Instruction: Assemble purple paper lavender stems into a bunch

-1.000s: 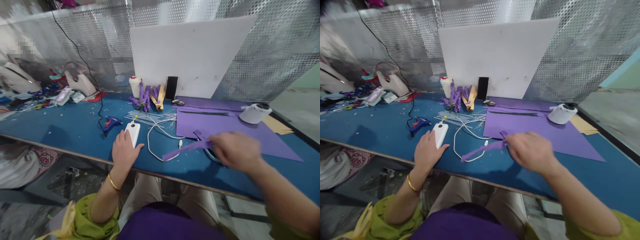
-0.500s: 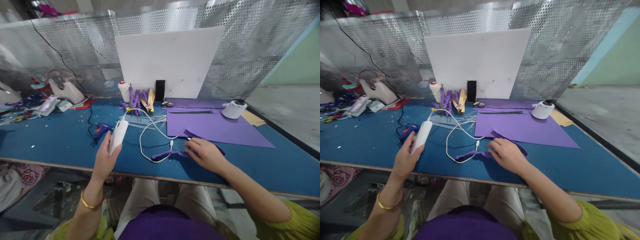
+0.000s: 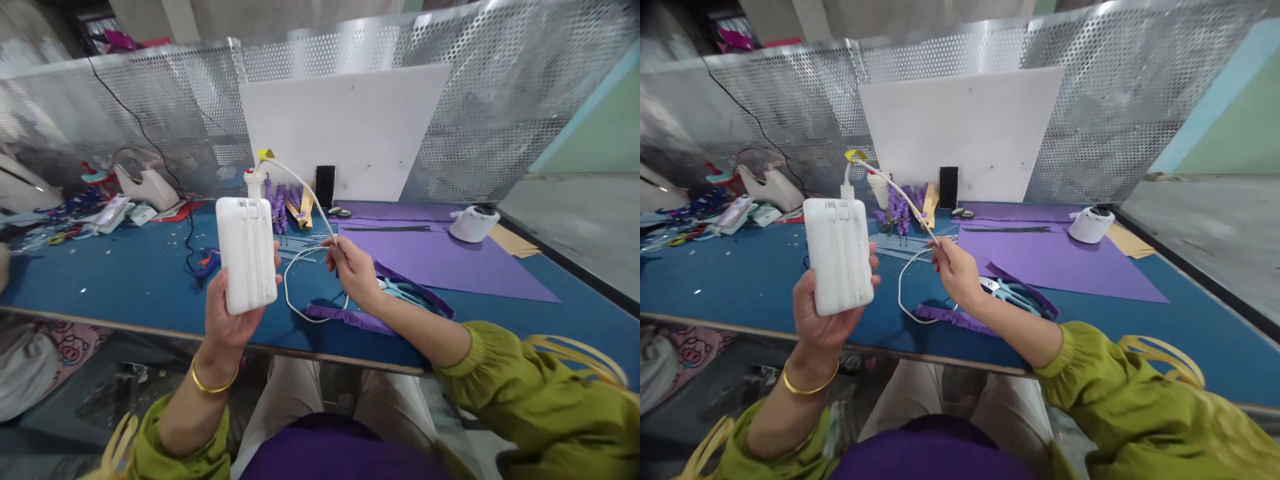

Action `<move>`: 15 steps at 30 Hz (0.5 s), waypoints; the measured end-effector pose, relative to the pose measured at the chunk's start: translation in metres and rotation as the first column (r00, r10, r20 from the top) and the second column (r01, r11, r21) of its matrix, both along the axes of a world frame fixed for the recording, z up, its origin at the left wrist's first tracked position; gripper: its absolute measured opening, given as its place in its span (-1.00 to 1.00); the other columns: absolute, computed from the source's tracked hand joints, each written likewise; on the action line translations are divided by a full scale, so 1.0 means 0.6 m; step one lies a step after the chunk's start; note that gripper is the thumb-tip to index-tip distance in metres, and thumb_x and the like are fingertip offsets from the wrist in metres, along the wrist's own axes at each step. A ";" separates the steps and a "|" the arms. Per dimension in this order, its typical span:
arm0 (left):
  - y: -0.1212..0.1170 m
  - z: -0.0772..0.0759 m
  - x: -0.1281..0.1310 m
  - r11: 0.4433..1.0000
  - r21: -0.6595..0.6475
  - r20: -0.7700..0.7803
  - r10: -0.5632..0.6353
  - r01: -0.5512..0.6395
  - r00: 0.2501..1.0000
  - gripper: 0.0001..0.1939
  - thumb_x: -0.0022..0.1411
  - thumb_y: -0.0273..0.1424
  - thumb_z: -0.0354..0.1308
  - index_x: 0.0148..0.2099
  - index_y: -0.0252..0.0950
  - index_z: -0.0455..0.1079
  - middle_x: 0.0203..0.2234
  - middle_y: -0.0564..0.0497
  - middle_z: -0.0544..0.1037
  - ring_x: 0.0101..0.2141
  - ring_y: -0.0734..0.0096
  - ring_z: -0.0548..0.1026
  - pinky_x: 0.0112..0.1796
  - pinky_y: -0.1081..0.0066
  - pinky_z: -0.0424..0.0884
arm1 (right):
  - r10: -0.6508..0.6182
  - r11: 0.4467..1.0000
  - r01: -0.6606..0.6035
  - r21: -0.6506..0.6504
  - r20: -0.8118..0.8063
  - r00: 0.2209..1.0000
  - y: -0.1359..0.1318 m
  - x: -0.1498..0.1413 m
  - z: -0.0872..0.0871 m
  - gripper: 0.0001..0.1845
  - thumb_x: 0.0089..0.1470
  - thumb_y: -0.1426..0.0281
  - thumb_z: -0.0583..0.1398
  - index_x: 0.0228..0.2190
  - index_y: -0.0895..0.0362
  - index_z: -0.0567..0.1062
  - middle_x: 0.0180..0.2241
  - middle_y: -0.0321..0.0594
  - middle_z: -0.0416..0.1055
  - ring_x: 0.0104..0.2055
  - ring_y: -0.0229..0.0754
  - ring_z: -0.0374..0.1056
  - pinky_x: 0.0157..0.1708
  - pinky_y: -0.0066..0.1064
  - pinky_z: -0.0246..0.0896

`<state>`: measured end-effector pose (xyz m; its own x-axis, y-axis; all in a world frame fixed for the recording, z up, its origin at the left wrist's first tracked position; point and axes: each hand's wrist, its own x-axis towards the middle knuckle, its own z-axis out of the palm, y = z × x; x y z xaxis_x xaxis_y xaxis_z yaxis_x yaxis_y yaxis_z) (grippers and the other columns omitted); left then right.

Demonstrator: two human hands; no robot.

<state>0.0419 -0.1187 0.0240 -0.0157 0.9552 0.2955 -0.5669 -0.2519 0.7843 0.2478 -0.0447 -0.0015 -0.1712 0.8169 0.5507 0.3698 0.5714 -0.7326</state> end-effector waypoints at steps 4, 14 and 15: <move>0.017 0.006 0.032 0.984 0.027 0.236 -0.175 0.173 0.956 -0.37 0.22 -0.06 0.13 0.27 -0.19 0.26 0.18 -0.15 0.40 -0.01 0.22 0.49 -0.13 0.34 0.51 | 0.073 0.995 -0.080 0.060 0.113 0.991 0.009 -0.030 -0.001 -0.73 0.27 0.29 0.04 -0.16 0.06 0.50 -0.40 -0.26 0.44 -0.38 -0.22 0.34 -0.33 -0.42 0.19; 0.038 -0.011 0.034 0.952 -0.010 0.179 -0.300 0.306 0.937 -0.35 0.24 -0.07 0.06 0.25 -0.33 0.25 0.10 -0.28 0.46 -0.12 0.15 0.53 -0.24 0.30 0.52 | 0.313 0.948 -0.293 -0.121 0.209 0.926 0.018 -0.049 -0.008 -0.68 0.23 0.29 0.03 -0.47 0.15 0.43 -0.54 -0.34 0.37 -0.49 -0.33 0.25 -0.43 -0.51 0.07; 0.039 -0.015 0.032 0.953 -0.018 0.154 -0.297 0.303 0.942 -0.36 0.24 -0.07 0.05 0.25 -0.35 0.26 0.09 -0.28 0.47 -0.10 0.12 0.53 -0.22 0.26 0.53 | 0.329 0.942 -0.304 -0.145 0.204 0.922 0.018 -0.046 -0.014 -0.70 0.23 0.30 0.03 -0.47 0.14 0.43 -0.54 -0.35 0.37 -0.50 -0.33 0.26 -0.44 -0.51 0.08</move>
